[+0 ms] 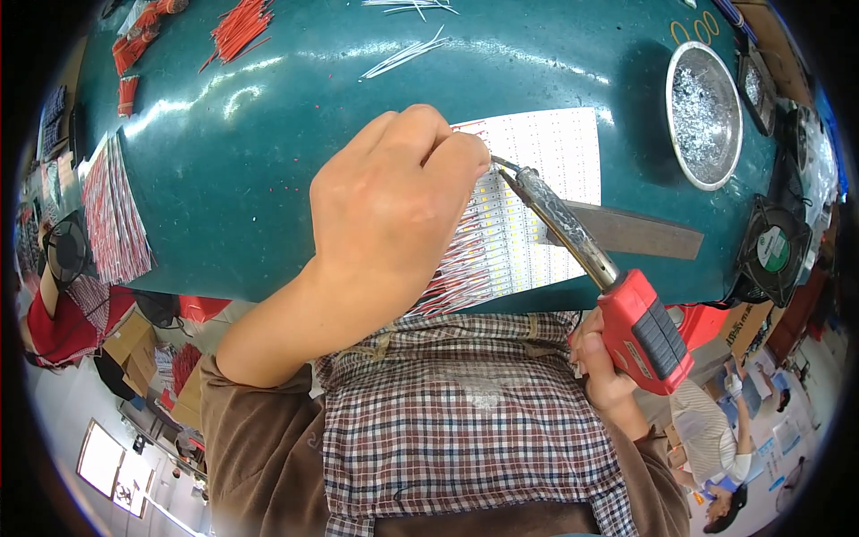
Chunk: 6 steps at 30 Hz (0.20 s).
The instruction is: The person solders wires onto an LED circuit board by picking up wires by hand, placing them onto the board contacts, and soldering them using a soldering iron.
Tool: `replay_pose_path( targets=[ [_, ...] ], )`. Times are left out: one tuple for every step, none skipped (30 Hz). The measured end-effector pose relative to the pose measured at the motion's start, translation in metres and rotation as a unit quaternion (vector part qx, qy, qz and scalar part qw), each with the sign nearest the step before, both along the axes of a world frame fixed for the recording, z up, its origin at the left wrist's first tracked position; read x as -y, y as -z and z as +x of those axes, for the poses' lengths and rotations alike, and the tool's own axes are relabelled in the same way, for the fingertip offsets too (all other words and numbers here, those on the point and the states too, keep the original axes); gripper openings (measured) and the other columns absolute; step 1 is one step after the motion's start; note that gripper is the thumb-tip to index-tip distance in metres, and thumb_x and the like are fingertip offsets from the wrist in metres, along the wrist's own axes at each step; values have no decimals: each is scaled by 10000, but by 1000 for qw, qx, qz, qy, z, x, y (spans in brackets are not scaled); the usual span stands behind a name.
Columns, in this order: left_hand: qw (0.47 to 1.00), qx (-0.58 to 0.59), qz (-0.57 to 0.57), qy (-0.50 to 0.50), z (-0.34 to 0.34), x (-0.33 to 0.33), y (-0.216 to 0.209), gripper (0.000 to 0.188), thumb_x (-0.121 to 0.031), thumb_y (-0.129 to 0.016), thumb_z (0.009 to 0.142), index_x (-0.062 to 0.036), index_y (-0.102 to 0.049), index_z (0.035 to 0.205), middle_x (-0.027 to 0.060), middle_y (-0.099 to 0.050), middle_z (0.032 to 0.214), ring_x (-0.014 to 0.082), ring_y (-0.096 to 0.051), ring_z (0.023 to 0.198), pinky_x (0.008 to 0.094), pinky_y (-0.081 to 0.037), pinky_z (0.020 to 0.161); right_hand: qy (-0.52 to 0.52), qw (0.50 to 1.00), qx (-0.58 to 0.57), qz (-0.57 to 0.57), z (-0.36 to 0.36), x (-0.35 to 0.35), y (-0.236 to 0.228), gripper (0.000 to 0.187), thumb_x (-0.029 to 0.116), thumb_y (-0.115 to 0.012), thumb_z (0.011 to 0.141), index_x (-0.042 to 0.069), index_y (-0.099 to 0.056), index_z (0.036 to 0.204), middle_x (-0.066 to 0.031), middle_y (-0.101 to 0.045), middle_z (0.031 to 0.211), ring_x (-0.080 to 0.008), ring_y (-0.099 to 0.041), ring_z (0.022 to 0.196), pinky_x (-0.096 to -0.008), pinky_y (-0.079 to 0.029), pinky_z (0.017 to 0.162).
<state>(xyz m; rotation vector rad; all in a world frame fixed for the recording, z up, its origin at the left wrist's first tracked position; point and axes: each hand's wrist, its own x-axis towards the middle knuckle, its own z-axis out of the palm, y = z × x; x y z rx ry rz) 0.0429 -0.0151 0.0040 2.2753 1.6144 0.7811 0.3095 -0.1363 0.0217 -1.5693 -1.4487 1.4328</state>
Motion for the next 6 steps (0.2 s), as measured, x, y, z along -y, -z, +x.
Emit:
replay_pose_path(
  targets=[
    [1000, 0, 0, 0, 0, 0, 0, 121, -38, -806, 781, -74, -722, 861, 42, -606, 780, 218, -618, 690, 345, -483, 592, 5, 1000, 11, 1, 0, 1, 0, 109, 81, -592, 982, 2, -538, 929, -61, -507, 710, -123, -463, 511, -279, -444, 517],
    [1000, -2, -2, -1, 0, 0, 0, 119, -39, -805, 782, -74, -723, 860, 42, -606, 780, 219, -619, 690, 347, -484, 593, 5, 1000, 11, 1, 1, 1, 1, 109, 81, -592, 982, 2, -538, 929, -61, -507, 710, -123, -463, 511, -279, -444, 517],
    [1000, -4, -3, -2, 0, 0, 0, 116, -40, -804, 783, -74, -723, 859, 43, -606, 780, 220, -619, 691, 348, -485, 594, 4, 1000, -8, 8, 2, 1, 3, 121, 97, -600, 982, 3, -536, 943, -65, -512, 718, -126, -464, 508, -285, -451, 519],
    [1000, -4, -3, -2, -1, 0, 0, 116, -40, -804, 783, -74, -723, 859, 43, -606, 780, 220, -619, 691, 348, -485, 594, 3, 1000, -27, 14, 3, 1, 4, 135, 113, -608, 982, 3, -534, 957, -68, -516, 725, -128, -465, 505, -292, -457, 521],
    [1000, -4, -3, -2, -1, 0, 0, 116, -39, -803, 784, -75, -725, 862, 44, -609, 783, 221, -620, 691, 349, -486, 595, 12, 1000, -29, -4, 3, 1, 2, 156, 133, -618, 982, 4, -530, 978, -76, -525, 724, -135, -481, 513, -300, -464, 527],
    [1000, -3, -3, -1, -1, 0, 0, 116, -38, -802, 785, -76, -727, 864, 45, -612, 785, 223, -621, 691, 349, -487, 596, 21, 999, -30, -21, 3, 0, -1, 181, 153, -627, 981, 4, -526, 999, -83, -534, 723, -142, -497, 521, -309, -471, 532]
  ],
)
